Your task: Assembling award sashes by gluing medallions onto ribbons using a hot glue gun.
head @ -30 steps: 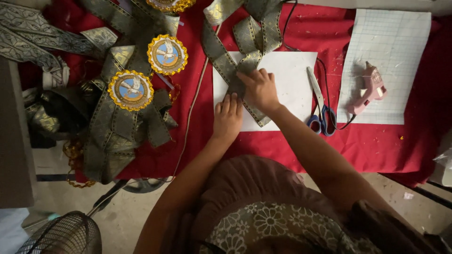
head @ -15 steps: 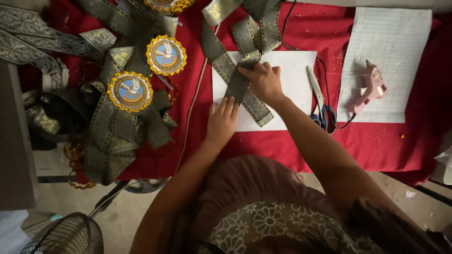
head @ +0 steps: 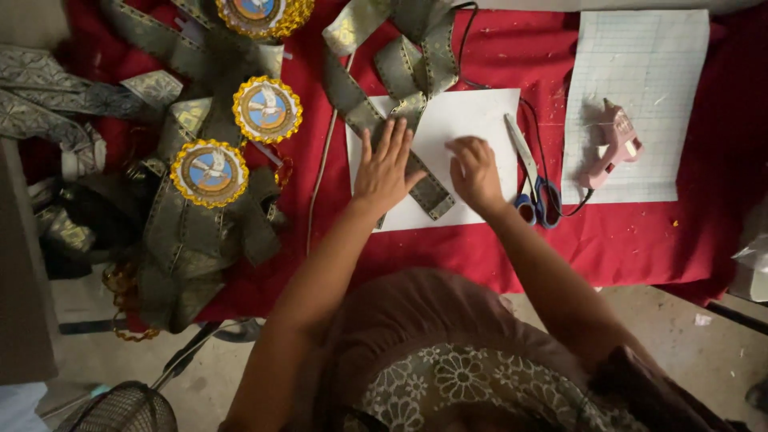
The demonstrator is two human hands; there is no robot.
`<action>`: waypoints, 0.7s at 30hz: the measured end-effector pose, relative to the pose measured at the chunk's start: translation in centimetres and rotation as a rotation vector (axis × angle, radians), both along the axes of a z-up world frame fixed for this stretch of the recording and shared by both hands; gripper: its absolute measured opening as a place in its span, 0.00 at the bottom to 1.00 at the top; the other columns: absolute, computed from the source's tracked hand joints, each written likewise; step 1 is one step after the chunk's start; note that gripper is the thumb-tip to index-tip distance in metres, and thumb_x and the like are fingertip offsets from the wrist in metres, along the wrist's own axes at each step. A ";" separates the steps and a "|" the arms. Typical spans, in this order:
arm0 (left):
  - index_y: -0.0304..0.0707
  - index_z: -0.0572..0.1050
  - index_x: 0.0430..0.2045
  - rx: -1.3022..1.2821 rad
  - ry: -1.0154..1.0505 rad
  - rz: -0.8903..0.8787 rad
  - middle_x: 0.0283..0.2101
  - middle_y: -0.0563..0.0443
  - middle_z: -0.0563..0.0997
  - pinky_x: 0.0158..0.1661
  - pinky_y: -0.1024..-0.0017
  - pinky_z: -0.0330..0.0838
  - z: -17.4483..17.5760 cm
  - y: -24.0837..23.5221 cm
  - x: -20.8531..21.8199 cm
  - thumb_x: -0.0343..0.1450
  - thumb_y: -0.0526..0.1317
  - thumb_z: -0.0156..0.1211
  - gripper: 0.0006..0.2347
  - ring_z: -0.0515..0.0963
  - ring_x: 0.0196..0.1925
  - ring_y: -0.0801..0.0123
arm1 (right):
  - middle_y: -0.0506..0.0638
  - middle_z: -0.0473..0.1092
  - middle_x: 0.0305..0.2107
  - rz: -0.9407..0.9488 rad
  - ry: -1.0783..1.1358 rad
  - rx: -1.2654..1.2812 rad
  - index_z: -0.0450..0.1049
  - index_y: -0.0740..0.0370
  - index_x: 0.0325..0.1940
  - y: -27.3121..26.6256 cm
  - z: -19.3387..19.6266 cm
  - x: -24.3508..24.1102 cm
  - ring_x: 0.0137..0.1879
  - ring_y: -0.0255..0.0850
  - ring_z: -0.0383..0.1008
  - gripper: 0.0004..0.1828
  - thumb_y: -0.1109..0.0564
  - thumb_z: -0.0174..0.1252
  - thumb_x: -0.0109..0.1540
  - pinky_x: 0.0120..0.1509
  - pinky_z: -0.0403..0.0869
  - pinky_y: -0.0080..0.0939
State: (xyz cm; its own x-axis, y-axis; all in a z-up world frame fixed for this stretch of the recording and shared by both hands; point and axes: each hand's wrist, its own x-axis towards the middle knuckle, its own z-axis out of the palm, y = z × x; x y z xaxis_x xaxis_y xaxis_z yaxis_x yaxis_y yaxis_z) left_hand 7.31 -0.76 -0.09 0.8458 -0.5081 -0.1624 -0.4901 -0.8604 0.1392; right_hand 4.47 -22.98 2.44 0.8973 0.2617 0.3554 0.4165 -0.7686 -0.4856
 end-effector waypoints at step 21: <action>0.34 0.72 0.54 -0.255 -0.034 0.001 0.58 0.41 0.73 0.62 0.35 0.52 1.8 3.9 -4.4 0.63 0.60 0.68 0.33 0.71 0.60 0.50 | 0.59 0.74 0.46 -0.213 0.064 0.068 0.77 0.66 0.49 -4.6 2.2 -6.7 0.52 0.56 0.72 0.11 0.70 0.60 0.63 0.57 0.73 0.53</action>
State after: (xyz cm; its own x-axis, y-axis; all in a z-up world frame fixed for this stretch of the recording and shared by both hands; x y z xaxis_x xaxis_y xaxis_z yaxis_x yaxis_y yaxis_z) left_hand 2.93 3.18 1.68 0.8489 -0.5286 -0.0009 -0.4977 -0.7999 0.3353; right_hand -2.21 -27.58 4.68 0.9511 0.0415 0.3061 0.2149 -0.8007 -0.5592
